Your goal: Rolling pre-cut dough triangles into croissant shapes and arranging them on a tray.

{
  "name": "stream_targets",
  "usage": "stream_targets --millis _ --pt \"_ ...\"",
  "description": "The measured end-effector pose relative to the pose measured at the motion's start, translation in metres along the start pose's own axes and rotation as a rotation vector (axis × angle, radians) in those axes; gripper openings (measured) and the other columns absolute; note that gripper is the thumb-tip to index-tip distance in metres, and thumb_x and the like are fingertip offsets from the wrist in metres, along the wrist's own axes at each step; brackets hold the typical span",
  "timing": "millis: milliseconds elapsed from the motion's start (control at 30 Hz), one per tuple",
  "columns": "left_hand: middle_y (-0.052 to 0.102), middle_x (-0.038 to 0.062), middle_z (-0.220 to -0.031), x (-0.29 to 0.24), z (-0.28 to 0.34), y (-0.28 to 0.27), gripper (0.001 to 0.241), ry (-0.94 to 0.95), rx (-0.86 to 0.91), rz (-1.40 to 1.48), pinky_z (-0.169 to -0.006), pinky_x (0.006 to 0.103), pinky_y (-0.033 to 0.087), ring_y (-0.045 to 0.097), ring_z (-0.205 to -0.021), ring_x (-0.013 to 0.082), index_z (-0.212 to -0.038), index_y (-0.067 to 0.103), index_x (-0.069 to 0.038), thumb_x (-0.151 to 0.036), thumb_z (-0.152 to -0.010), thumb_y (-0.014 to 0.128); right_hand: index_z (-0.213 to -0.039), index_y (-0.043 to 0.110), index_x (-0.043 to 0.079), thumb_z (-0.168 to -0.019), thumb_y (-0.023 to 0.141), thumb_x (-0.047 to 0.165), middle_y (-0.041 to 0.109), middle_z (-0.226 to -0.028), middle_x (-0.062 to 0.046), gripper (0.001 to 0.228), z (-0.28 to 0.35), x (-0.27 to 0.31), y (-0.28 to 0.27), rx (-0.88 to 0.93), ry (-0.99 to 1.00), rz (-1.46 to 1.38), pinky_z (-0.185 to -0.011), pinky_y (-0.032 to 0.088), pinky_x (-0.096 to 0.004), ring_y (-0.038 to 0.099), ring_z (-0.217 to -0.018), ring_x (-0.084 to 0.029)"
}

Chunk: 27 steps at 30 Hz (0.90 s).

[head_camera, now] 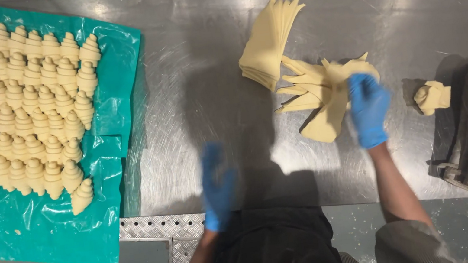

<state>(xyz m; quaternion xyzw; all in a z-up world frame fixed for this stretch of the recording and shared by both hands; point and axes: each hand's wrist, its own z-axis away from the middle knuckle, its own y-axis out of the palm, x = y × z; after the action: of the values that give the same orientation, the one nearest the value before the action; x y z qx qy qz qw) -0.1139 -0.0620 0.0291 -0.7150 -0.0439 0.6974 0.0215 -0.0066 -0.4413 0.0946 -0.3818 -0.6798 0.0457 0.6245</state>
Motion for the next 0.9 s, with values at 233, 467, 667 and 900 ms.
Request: stream_targets --millis 233,467,667,900 --pt "0.054 0.014 -0.150 -0.042 -0.013 0.083 0.066 -0.382 0.380 0.653 -0.114 0.0427 0.045 0.053 -0.137 0.0267 -0.160 0.034 -0.006 -0.011 -0.100 0.061 -0.122 0.068 -0.003 -0.121 0.063 0.012 0.075 -0.109 -0.009 0.015 -0.008 0.129 -0.041 0.017 -0.277 0.101 -0.085 0.055 -0.031 0.069 -0.095 -0.013" --pt "0.057 0.017 -0.139 0.076 0.012 0.064 0.048 -0.662 0.127 1.214 -0.107 0.0444 0.050 0.059 -0.129 0.0295 -0.146 0.045 -0.001 -0.028 -0.109 0.056 -0.128 0.062 0.000 -0.092 0.068 0.005 0.068 -0.126 -0.020 0.036 0.146 0.085 0.080 0.564 -0.496 -0.115 -0.099 0.055 -0.043 0.068 -0.116 -0.035" --pt "0.063 0.015 -0.132 0.104 0.026 0.050 0.045 -0.690 -0.182 1.077 -0.099 0.0426 0.055 0.064 -0.118 0.0278 -0.141 0.052 0.001 -0.026 -0.105 0.058 -0.131 0.065 0.001 -0.105 0.065 0.017 0.068 -0.116 -0.014 0.031 0.227 -0.027 0.128 0.439 0.077 -0.525 -0.087 0.054 -0.039 0.065 -0.100 -0.027" --pt "0.063 0.013 -0.137 0.041 0.027 0.057 0.050 -0.692 -0.228 1.202 -0.102 0.0416 0.053 0.063 -0.123 0.0260 -0.144 0.051 -0.001 -0.035 -0.106 0.051 -0.138 0.056 0.000 -0.103 0.056 0.026 0.069 -0.127 -0.020 0.044 0.157 -0.009 0.180 0.555 1.181 -1.424 -0.098 0.054 -0.050 0.069 -0.113 -0.035"
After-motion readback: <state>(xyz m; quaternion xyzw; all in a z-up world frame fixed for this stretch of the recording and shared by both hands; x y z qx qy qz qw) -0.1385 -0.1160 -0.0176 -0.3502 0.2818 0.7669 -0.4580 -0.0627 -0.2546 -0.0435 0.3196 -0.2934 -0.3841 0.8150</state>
